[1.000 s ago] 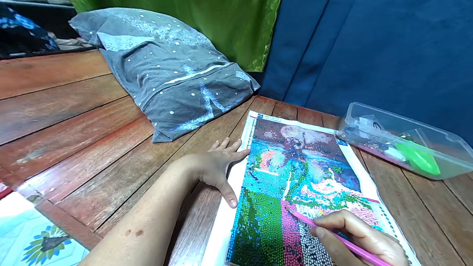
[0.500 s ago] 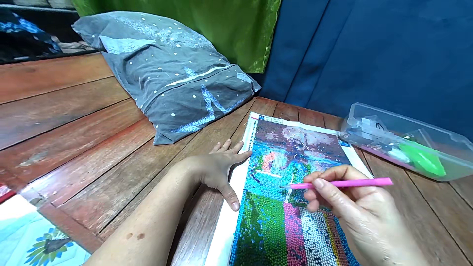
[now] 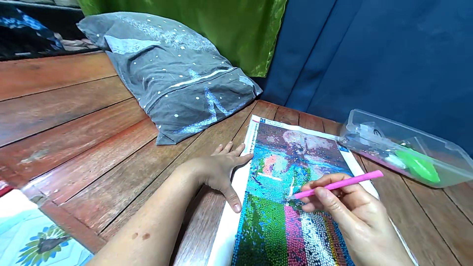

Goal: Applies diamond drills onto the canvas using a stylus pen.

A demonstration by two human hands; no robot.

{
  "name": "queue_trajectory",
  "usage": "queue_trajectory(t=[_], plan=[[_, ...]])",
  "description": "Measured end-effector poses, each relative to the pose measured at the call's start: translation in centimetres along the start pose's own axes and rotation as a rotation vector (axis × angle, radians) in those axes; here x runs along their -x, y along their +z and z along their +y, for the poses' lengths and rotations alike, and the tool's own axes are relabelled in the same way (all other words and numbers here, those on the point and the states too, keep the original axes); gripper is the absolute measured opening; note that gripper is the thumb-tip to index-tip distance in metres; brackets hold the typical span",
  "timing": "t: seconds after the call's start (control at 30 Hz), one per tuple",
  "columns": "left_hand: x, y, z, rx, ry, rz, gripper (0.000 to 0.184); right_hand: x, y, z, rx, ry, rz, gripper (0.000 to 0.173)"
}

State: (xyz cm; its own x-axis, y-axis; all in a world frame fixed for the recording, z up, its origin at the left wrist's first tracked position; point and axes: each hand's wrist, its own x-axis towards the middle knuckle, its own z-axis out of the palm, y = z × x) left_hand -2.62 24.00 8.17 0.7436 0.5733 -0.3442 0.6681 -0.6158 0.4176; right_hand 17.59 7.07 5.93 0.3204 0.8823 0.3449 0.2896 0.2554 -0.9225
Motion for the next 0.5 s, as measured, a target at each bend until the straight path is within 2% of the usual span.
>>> queue_trajectory(t=[0.2,0.5], plan=[[0.0,-0.2,0.2,0.007,-0.012,-0.017,0.127,0.4,0.4,0.6,0.325,-0.14,-0.053,0.015],[0.1,-0.3,0.4,0.002,-0.024,-0.017,0.126,0.5,0.7,1.7,0.42,-0.269,-0.056,0.02]])
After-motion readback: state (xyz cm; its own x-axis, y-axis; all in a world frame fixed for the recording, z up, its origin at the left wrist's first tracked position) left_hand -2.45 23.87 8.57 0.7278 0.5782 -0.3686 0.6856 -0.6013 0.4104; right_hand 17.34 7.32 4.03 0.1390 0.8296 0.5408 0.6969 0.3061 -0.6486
